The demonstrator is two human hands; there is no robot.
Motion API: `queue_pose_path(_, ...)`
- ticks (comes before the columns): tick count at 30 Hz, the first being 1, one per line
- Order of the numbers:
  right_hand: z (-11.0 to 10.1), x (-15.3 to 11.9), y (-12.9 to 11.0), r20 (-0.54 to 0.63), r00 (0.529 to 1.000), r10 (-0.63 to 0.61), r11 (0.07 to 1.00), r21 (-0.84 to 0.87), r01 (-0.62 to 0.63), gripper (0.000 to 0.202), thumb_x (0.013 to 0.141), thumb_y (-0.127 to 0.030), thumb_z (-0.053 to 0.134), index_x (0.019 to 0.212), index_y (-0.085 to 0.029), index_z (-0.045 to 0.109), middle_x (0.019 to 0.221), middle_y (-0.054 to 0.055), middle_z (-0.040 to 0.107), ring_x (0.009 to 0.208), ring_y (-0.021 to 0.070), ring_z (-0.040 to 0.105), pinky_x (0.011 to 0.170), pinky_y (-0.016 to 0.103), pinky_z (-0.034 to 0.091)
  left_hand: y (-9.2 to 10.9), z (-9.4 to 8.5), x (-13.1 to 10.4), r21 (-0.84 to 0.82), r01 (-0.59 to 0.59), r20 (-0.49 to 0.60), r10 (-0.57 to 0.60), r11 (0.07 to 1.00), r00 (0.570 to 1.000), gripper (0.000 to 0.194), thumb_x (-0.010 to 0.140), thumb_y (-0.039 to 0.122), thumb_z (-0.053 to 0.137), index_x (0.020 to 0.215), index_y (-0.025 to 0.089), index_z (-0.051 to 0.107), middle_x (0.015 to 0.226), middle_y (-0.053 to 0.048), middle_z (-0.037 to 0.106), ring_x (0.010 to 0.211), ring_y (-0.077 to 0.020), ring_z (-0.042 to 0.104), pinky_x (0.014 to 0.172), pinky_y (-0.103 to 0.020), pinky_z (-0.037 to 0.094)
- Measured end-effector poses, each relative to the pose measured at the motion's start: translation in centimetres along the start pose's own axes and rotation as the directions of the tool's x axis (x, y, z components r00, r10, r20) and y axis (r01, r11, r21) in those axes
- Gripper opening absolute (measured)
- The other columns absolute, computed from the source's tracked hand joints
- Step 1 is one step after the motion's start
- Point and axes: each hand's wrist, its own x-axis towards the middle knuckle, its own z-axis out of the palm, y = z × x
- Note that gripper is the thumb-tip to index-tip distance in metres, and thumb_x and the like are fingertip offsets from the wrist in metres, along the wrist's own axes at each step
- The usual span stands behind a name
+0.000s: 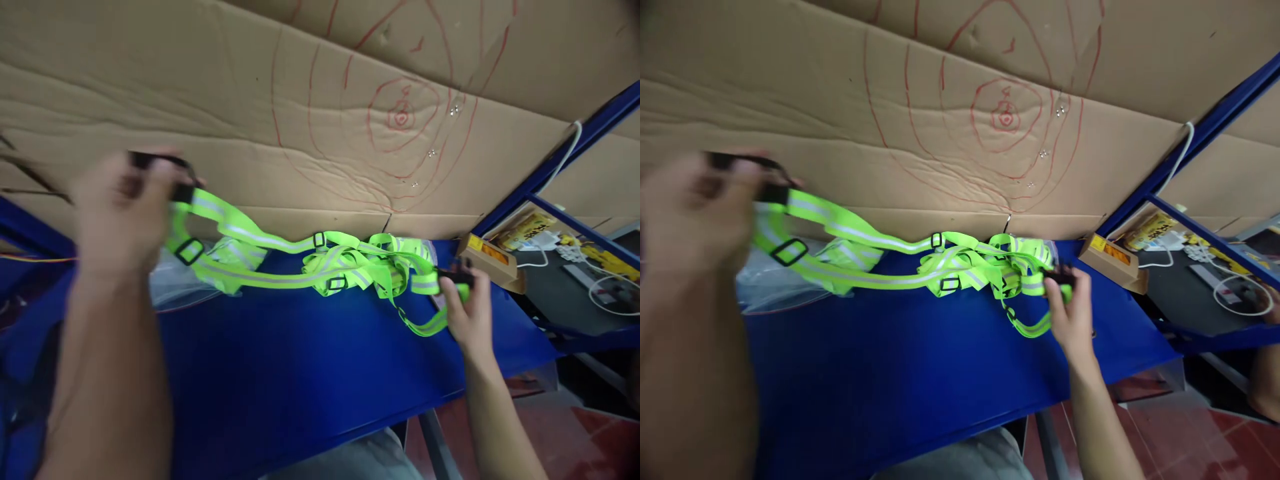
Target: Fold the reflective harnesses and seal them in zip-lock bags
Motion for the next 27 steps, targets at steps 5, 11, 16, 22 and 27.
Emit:
queue_pose_path(5, 7.0, 3.7, -4.2, 0.623, 0.714, -0.319, 0.947, 0.184, 0.263, 0.026, 0.101, -0.042, 0.065, 0.118, -0.023, 0.064, 0.117, 0.009, 0.074, 0.107, 0.0250, 0.071, 0.097, 0.039, 0.056, 6.1, 7.1, -5.3, 0.072, -0.208, 0.727, 0.091, 0.975, 0.681, 0.029, 0.097, 0.049, 0.060, 0.105, 0.024, 0.074, 0.100, -0.003, 0.078, 0.091, -0.0239, 0.071, 0.086, -0.036, 0.053)
queue_pose_path(11, 10.2, 1.5, -3.5, 0.784, 0.543, -0.301, 0.951, 0.291, 0.106, 0.038, 0.109, -0.050, 0.047, 0.130, -0.021, 0.060, 0.115, 0.008, 0.073, 0.101, 0.0223, 0.069, 0.088, 0.034, 0.057, 6.5, 9.2, -7.6, 0.024, -0.163, 0.952, 0.028, 0.986, 0.304, 0.018, 0.086, 0.038, 0.073, 0.095, 0.023, 0.070, 0.090, 0.000, 0.077, 0.082, -0.0221, 0.070, 0.069, -0.029, 0.045)
queue_pose_path(16, 10.2, 0.3, -2.7, 0.787, 0.551, -0.279, 0.949, 0.313, 0.033, 0.039, 0.110, -0.055, 0.045, 0.120, -0.020, 0.062, 0.103, 0.005, 0.072, 0.092, 0.0197, 0.068, 0.084, 0.031, 0.053, 8.0, 9.2, -7.9, 0.056, -0.094, 0.986, -0.040, 0.994, 0.162, 0.014, 0.080, 0.031, 0.073, 0.090, 0.021, 0.070, 0.083, 0.002, 0.074, 0.076, -0.0201, 0.066, 0.066, -0.028, 0.042)
queue_pose_path(22, 9.9, 0.5, -3.4, 0.812, 0.481, -0.330, 0.926, 0.378, -0.001, 0.038, 0.110, -0.054, 0.047, 0.114, -0.020, 0.063, 0.102, 0.004, 0.073, 0.093, 0.0184, 0.067, 0.086, 0.030, 0.052, 8.4, 9.5, -8.4, 0.076, -0.014, 0.997, -0.075, 0.997, 0.036, 0.017, 0.075, 0.032, 0.075, 0.087, 0.021, 0.068, 0.080, 0.002, 0.071, 0.071, -0.0194, 0.065, 0.061, -0.027, 0.040)
queue_pose_path(27, 9.5, -0.1, -4.1, 0.822, 0.483, -0.302, 0.950, 0.299, 0.084, 0.038, 0.113, -0.051, 0.036, 0.127, -0.022, 0.056, 0.113, 0.006, 0.069, 0.094, 0.0179, 0.066, 0.086, 0.031, 0.051, 7.5, 10.3, -9.5, 0.011, -0.016, 0.994, -0.009, 1.000, 0.107, 0.060, 0.073, 0.036, 0.082, 0.129, 0.025, 0.065, 0.116, -0.004, 0.077, 0.100, -0.0263, 0.072, 0.081, -0.031, 0.050)
